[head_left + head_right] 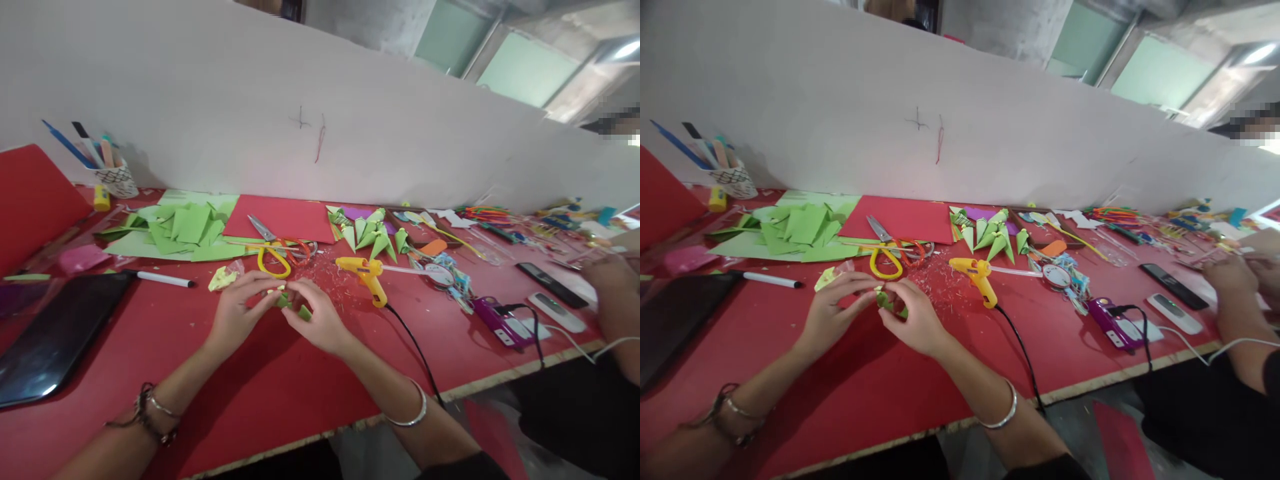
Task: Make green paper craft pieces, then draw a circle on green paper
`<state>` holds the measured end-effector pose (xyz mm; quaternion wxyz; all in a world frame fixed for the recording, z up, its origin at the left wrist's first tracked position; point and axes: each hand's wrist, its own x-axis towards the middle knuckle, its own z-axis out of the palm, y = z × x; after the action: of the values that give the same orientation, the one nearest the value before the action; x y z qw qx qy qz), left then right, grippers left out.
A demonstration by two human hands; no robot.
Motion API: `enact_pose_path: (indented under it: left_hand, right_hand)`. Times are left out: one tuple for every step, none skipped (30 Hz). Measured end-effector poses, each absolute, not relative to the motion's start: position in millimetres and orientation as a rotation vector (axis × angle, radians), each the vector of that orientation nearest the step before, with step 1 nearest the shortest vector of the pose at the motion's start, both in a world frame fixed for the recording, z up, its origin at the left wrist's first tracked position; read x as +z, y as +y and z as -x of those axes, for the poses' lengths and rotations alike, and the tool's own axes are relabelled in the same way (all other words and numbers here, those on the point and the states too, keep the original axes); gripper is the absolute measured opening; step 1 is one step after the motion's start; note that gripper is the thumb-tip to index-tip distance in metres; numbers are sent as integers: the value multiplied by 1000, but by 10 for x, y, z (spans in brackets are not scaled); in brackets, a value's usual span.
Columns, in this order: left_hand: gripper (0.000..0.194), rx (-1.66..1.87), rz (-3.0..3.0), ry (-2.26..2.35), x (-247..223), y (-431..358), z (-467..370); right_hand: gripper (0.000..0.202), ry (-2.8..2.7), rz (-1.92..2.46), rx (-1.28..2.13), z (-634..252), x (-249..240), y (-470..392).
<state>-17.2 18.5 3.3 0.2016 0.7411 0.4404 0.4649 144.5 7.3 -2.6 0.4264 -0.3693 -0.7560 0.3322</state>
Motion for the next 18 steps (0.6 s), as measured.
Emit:
enact_pose_path:
  left_hand:
    - [18,1292,-2128,1229,29,181,169]
    - [18,1291,-2186,1227,22,180,168]
    - [19,1294,-2240,1224,14,181,168]
    - [20,1297,-2292,1216,6,185,169]
    - [22,1295,-2341,1205,0,189,171]
    - [23,1291,-2383,1194,-4,193,173]
    - [24,1288,-2416,1186,-6,197,177]
    - [24,1286,-2438,1182,-4,198,180]
    - [24,1284,-2442,1182,0,197,184]
    - [23,1284,-2430,1188,8,194,187]
    - [21,1286,-2400,1201,19,188,191]
    - [19,1290,-2358,1217,31,181,193]
    - [18,1294,-2308,1236,44,173,196]
    - [17,1306,-2257,1258,56,164,198]
    - [16,1326,-2208,1279,67,156,199]
    - [17,1349,-2165,1299,77,149,200]
    - [17,1373,-2131,1313,84,144,200]
    - [17,1387,-2110,1315,90,140,199]
  right_hand:
    - [32,-1885,918,836,-1442,-28,73]
    - [32,-1881,912,846,-1440,-28,73]
    - [33,-1874,907,862,-1438,-27,72]
    - [33,-1867,904,881,-1437,-24,72]
    - [33,-1861,902,900,-1437,-21,71]
    - [33,-1858,900,917,-1437,-17,69]
    - [34,-1855,897,927,-1437,-14,67]
    - [34,-1852,894,931,-1437,-12,65]
    - [35,-1854,890,930,-1436,-11,62]
    - [35,-1860,882,927,-1434,-11,59]
    - [35,-1867,876,926,-1433,-11,56]
    - [35,-1872,873,926,-1431,-11,54]
    - [35,-1877,875,926,-1429,-10,52]
    - [34,-1878,879,925,-1428,-8,52]
    - [32,-1874,887,921,-1428,-5,53]
    - [29,-1863,901,913,-1430,0,55]
    - [26,-1848,919,902,-1432,5,59]
    - [23,-1829,936,889,-1435,10,62]
